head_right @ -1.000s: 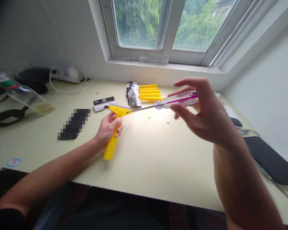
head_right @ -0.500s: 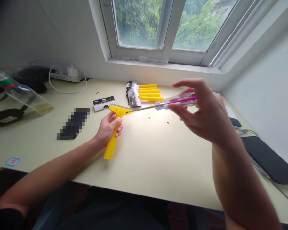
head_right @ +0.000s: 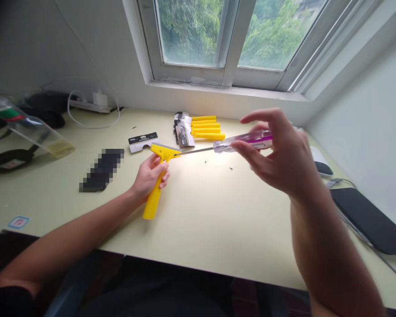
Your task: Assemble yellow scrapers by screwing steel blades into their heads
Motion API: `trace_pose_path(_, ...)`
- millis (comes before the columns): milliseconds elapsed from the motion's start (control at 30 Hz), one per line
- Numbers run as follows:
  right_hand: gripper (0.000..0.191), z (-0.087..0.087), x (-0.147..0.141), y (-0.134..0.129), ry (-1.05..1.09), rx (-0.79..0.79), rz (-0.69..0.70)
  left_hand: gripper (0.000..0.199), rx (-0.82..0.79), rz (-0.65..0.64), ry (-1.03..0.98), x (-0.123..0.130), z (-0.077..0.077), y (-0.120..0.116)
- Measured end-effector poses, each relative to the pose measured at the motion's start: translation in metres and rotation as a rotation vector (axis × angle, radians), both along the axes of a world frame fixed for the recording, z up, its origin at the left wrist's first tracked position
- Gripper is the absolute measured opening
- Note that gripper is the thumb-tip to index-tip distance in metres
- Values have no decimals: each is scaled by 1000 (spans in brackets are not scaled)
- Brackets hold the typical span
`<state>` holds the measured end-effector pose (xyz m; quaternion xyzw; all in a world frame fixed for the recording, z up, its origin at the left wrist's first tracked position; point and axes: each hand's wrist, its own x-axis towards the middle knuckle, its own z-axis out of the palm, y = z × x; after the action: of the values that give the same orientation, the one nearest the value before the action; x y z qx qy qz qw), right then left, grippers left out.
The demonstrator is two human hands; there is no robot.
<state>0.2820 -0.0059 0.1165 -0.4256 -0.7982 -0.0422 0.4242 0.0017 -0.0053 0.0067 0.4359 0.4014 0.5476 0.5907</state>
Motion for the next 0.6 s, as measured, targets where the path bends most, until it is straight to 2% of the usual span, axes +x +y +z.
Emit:
trace_pose_path(33,39,-1,-1,0,35,31,-41,28,3,-5,0,0,0,0)
trace_pose_path(67,42,-2,-2,0,58,46,-38,29,3,-8,1,0,0,0)
trace_pose_path(133,63,-3,-4,0,52,4,76,29,-3,-1,5,0,0,0)
trace_pose_path(167,68,-3,-4,0,20,-24,103,28,-10,6,9,0,-1,0)
trace_pose_path(200,62,-3,-5,0,-11,-11,63,27,-17,9,11,0,-1,0)
trace_pose_path(267,37,-1,-5,-1,-37,41,-94,27,-19,7,15,-1,-1,0)
trace_pose_path(300,34,0,-5,-2,-41,39,-114,27,-18,4,17,-1,-1,0)
trace_pose_path(400,59,2,-3,-2,-52,-62,81,28,-29,-2,21,0,-1,-1)
trace_pose_path(433,58,2,-3,-2,-55,-66,81,28,-36,-6,21,0,-1,-1)
trace_pose_path(500,33,1,-3,-2,-27,-5,-72,29,-40,-17,25,1,-1,-2)
trace_pose_path(533,27,1,-3,-2,-10,7,-126,30,-37,-22,29,1,-1,-3)
trace_pose_path(600,37,1,-2,-1,9,-20,-83,30,-27,-25,35,1,-1,-3)
